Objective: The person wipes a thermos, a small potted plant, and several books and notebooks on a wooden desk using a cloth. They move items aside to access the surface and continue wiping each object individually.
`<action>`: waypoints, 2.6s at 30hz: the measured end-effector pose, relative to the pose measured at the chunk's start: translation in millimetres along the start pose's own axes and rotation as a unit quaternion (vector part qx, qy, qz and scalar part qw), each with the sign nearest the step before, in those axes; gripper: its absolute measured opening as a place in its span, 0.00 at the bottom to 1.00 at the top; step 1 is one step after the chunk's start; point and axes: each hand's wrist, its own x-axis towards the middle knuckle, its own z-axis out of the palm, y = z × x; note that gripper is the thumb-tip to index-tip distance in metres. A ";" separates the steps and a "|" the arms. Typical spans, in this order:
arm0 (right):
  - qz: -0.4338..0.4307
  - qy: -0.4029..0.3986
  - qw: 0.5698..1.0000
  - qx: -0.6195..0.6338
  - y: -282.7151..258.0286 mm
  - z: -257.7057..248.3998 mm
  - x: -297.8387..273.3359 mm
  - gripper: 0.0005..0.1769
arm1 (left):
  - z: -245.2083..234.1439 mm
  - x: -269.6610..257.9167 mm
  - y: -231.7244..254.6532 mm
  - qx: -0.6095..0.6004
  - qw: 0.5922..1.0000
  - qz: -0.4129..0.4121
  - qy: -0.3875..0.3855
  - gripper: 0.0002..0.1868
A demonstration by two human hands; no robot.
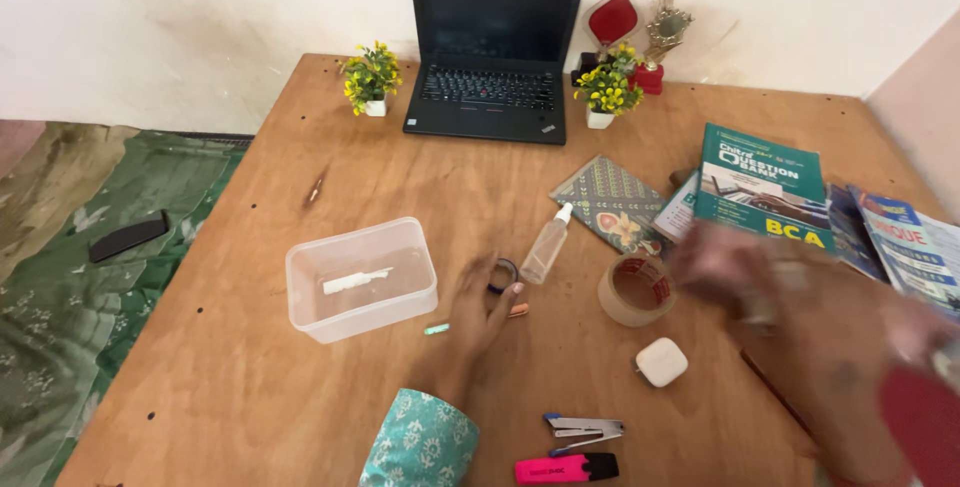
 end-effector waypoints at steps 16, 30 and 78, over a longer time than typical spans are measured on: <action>-0.547 0.039 0.781 0.300 -155.8 110.0 15.1 0.32 | -4.5 -36.4 8.0 -0.599 0.623 -0.435 -0.253 0.43; -0.256 0.116 0.870 0.405 -196.3 130.2 57.9 0.09 | 35.9 -35.4 -20.8 -0.786 0.532 -0.296 -0.109 0.42; -0.081 -0.011 0.929 0.362 -248.1 86.0 -22.0 0.31 | 29.2 -34.1 -34.8 -0.743 0.582 -0.294 -0.154 0.31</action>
